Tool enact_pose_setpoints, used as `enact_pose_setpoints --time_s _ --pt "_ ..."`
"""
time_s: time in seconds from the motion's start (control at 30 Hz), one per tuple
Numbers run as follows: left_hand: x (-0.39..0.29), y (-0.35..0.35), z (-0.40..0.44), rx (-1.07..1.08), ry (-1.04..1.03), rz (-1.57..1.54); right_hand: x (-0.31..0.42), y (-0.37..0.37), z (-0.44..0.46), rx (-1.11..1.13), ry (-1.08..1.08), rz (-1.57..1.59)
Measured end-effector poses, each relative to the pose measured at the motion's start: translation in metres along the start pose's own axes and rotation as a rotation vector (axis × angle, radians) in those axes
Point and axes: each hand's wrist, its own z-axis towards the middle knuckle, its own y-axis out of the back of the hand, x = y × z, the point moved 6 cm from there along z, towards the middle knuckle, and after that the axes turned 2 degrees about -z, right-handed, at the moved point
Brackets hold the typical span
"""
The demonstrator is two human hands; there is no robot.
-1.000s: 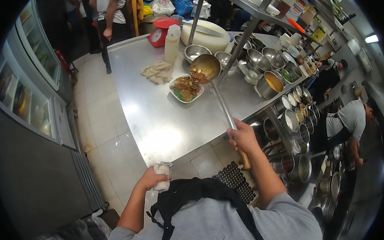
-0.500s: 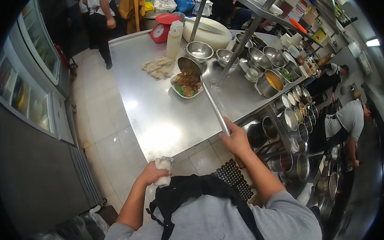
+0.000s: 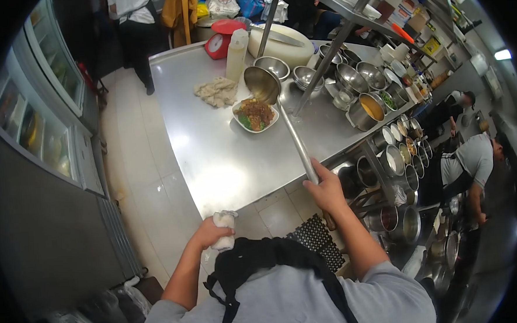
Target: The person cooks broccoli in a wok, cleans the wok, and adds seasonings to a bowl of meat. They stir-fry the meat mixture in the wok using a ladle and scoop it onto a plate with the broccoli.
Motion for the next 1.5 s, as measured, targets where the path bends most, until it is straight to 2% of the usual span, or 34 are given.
enact_pose_setpoints --time_s 0.03,0.1,0.13,0.17,0.2,0.23,0.3,0.33,0.4,0.47,0.53,0.6,0.7,0.8,0.87,0.9,0.93,0.97,1.03,1.1,1.13,1.2,1.27,1.3,1.33,1.4,1.47,1.5 --pt "0.001 -0.001 0.001 0.001 0.024 0.011 0.010 0.002 0.000 0.055 -0.093 0.030" --pt "-0.013 -0.008 -0.001 -0.025 0.089 0.039 0.006 0.002 -0.005 0.032 -0.099 -0.029" --pt "-0.023 -0.012 0.001 0.008 0.045 0.104 0.004 0.001 -0.003 0.015 -0.090 -0.096" --pt "-0.023 -0.016 0.009 -0.003 0.052 0.193 -0.012 0.000 -0.004 -0.058 0.049 0.015" --pt "-0.015 -0.022 0.024 0.036 -0.043 0.120 -0.021 0.001 -0.009 0.007 -0.055 0.219" --pt "-0.028 -0.039 0.025 0.108 0.003 -0.113 -0.012 0.008 -0.023 0.158 -0.339 0.614" --pt "-0.033 -0.072 0.039 0.217 0.152 -0.483 -0.005 0.041 -0.052 0.240 -0.430 0.952" --pt "-0.028 -0.088 0.054 0.264 0.172 -0.614 -0.012 0.058 -0.070 0.245 -0.460 1.002" --pt "-0.036 -0.131 0.070 0.358 0.230 -0.614 -0.038 0.089 -0.115 0.218 -0.505 1.087" --pt "-0.002 -0.173 0.104 0.286 0.383 -0.414 -0.061 0.122 -0.164 0.114 -0.541 1.146" --pt "0.006 -0.229 0.118 0.353 0.452 -0.385 -0.077 0.154 -0.214 0.020 -0.567 1.180" --pt "-0.005 -0.302 0.119 0.542 0.465 -0.279 -0.106 0.194 -0.269 -0.283 -0.583 1.185" --pt "-0.013 -0.430 0.123 0.610 0.498 -0.062 -0.142 0.252 -0.361 -0.561 -0.577 1.122" --pt "0.000 -0.573 0.119 0.875 0.447 -0.023 -0.158 0.302 -0.456 -0.893 -0.647 0.989" --pt "0.001 -0.663 0.083 0.962 0.563 0.003 -0.166 0.326 -0.516 -1.098 -0.655 0.923" --pt "-0.019 -0.704 0.040 0.987 0.584 0.093 -0.170 0.333 -0.547 -1.193 -0.649 0.913" --pt "-0.002 -0.746 0.033 1.126 0.690 0.064 -0.182 0.342 -0.573 -1.240 -0.651 0.860" --pt "0.005 -0.782 0.013 1.147 0.676 0.118 -0.185 0.351 -0.605 -1.326 -0.724 0.808" --pt "-0.003 -0.832 -0.018 1.125 0.647 0.227 -0.189 0.372 -0.643 -1.469 -0.814 0.707" --pt "0.017 -0.878 -0.025 1.236 0.671 0.386 -0.195 0.404 -0.681 -1.545 -0.843 0.575" --pt "0.020 -0.896 -0.037 1.284 0.679 0.479 -0.200 0.419 -0.695 -1.609 -0.716 0.580" --pt "0.023 -0.926 -0.066 1.435 0.767 0.561 -0.207 0.433 -0.712 -1.858 -0.649 0.613" --pt "0.035 -0.958 -0.084 1.357 0.753 0.615 -0.235 0.406 -0.739 -1.721 -0.854 0.555" --pt "0.064 -0.980 -0.072 1.376 0.564 0.807 -0.240 0.400 -0.746 -1.775 -1.009 0.509" --pt "0.090 -0.993 -0.059 1.366 0.370 0.993 -0.242 0.406 -0.746 -1.795 -1.010 0.464" --pt "0.099 -1.018 -0.076 1.399 0.243 0.843 -0.266 0.438 -0.755 -1.810 -1.085 0.456" --pt "0.081 -1.063 -0.107 1.511 0.155 0.868 -0.309 0.498 -0.765 -1.739 -1.178 0.395" --pt "0.100 -1.086 -0.117 1.400 0.396 0.733 -0.344 0.531 -0.773 -1.720 -1.179 0.403"
